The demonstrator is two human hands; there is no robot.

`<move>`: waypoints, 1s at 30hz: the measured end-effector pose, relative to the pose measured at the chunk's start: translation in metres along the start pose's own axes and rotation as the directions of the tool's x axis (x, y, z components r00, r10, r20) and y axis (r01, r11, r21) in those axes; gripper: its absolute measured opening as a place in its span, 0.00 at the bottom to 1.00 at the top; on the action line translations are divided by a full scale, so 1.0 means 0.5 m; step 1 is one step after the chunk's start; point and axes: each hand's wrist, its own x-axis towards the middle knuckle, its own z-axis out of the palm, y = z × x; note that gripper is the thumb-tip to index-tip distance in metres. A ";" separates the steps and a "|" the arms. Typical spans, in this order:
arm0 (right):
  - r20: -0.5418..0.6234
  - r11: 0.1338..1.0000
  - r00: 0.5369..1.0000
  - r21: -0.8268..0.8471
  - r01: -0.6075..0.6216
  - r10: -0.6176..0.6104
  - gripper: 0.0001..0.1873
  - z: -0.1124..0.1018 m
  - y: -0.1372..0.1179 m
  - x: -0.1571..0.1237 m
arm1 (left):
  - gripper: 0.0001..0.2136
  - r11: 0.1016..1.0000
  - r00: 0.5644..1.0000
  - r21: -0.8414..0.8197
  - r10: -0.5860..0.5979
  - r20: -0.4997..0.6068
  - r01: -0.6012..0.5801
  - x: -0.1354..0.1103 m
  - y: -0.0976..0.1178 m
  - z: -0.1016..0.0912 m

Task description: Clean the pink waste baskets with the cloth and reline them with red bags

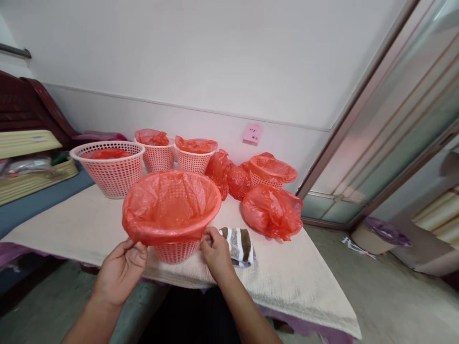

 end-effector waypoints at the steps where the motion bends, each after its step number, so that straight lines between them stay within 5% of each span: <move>1: 0.018 0.999 1.000 -0.027 -0.017 0.018 0.02 -0.003 0.007 0.003 | 0.15 1.000 1.000 -0.023 -0.014 -0.004 0.014 -0.001 -0.001 0.000; 7: -0.145 0.999 0.989 0.035 -0.025 0.029 0.06 -0.019 -0.017 -0.011 | 0.14 0.999 0.999 -0.037 -0.030 -0.025 0.029 -0.006 -0.005 0.004; 10: -0.175 0.972 0.960 -0.129 0.196 -0.217 0.06 -0.011 -0.076 -0.033 | 0.14 1.000 1.000 0.000 -0.019 -0.006 0.019 -0.014 -0.017 0.005; 12: -0.064 0.814 0.865 -0.379 0.441 -0.498 0.11 -0.001 -0.111 -0.042 | 0.14 0.999 1.000 0.035 -0.005 0.025 0.004 -0.024 -0.032 0.004; 14: 0.172 0.575 0.743 -0.530 0.623 -0.647 0.17 0.010 -0.134 -0.044 | 0.13 0.997 0.997 0.077 0.023 0.075 -0.029 -0.036 -0.049 0.001; 17: 0.468 0.386 0.669 -0.565 0.729 -0.578 0.15 0.022 -0.136 -0.038 | 0.11 0.991 0.988 0.119 0.049 0.148 -0.067 -0.051 -0.071 -0.007; 19: 0.536 0.341 0.660 -0.577 0.742 -0.527 0.09 0.023 -0.125 -0.031 | 0.09 0.990 0.984 0.126 0.044 0.170 -0.066 -0.058 -0.076 -0.014; 30: 0.523 0.377 0.634 -0.520 0.767 -0.570 0.06 -0.010 -0.115 -0.033 | 0.10 0.998 0.974 0.065 -0.023 0.227 0.009 -0.036 -0.018 -0.045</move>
